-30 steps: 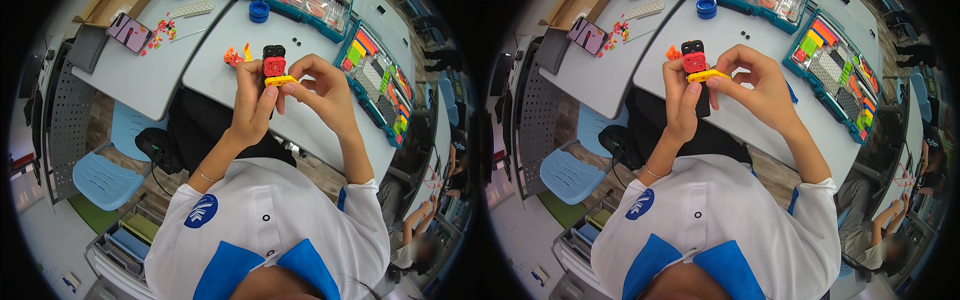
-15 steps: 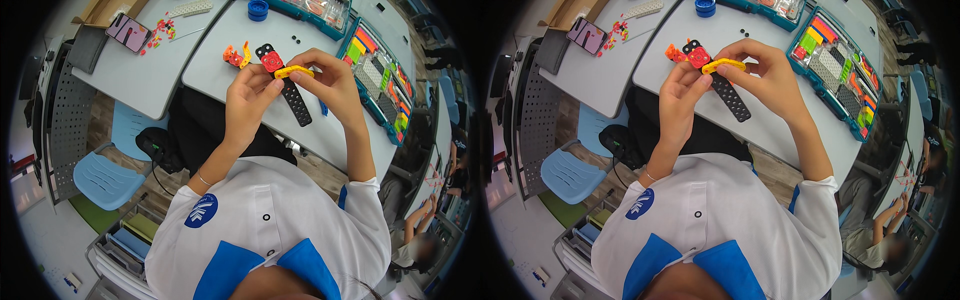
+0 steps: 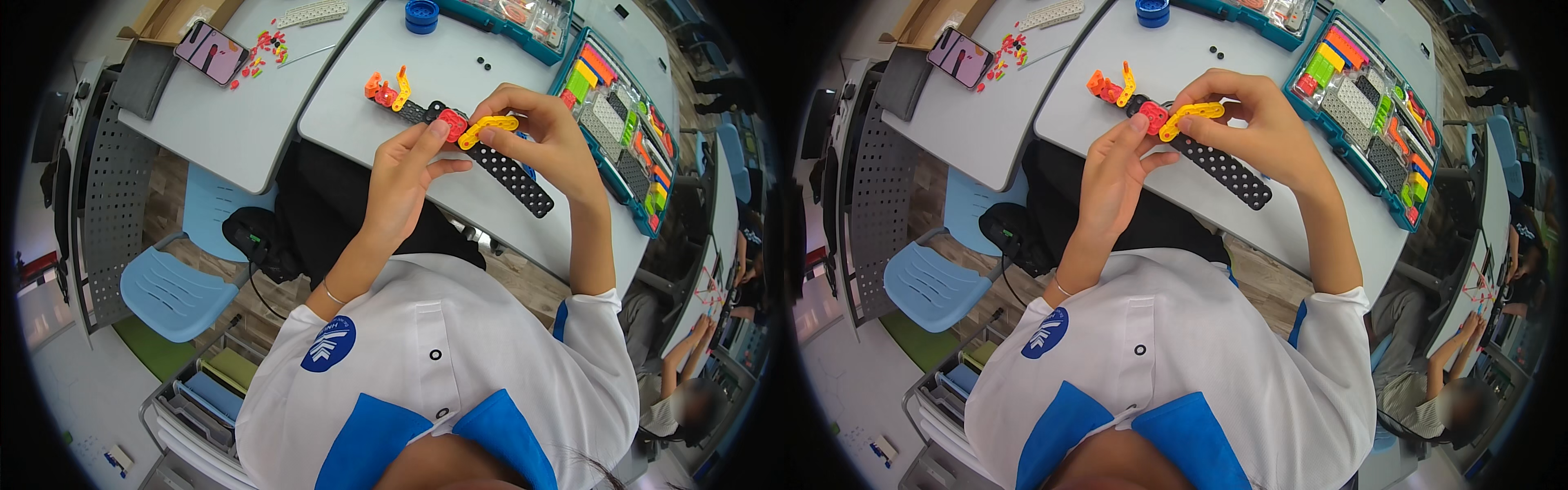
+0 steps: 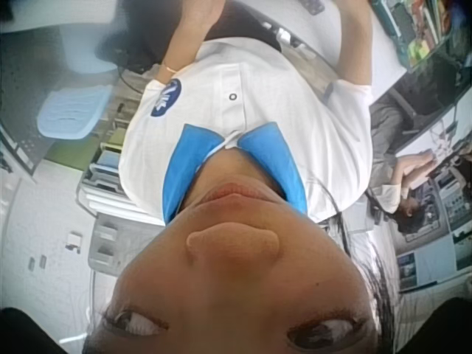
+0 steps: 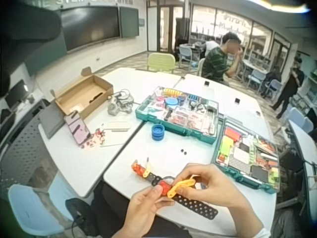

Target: The person assembles a toy robot using colorful plastic pieces and a black perforated strip. They connect red, yellow, and orange components to the strip, then attach a blue circular piece to the end.

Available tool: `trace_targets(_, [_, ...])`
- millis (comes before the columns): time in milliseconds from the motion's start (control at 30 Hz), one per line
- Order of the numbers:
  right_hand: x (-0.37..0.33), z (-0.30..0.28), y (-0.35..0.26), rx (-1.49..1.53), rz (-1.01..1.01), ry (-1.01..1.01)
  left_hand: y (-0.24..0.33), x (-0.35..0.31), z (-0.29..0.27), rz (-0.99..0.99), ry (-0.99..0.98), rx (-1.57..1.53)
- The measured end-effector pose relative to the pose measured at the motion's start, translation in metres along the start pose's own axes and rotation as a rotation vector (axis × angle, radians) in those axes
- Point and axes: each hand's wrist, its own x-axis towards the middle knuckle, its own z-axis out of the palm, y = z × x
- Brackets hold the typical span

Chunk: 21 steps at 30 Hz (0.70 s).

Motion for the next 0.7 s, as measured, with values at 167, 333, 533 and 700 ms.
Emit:
trace_targets(167, [0.001,-0.001,0.003,0.04,-0.112,0.08,-0.002,0.003,-0.011,0.158,0.056,0.122])
trace_targets(333, [-0.001,-0.006,-0.003,0.075,-0.106,0.192,0.009,0.005,-0.015,0.25,0.122,0.168])
trace_targets(533, [-0.004,-0.009,-0.01,0.071,-0.08,0.181,0.043,0.0,-0.001,0.518,0.141,0.377])
trace_targets(700, [-0.005,-0.011,-0.012,0.057,-0.096,0.191,0.066,0.005,-0.004,0.987,0.032,1.166])
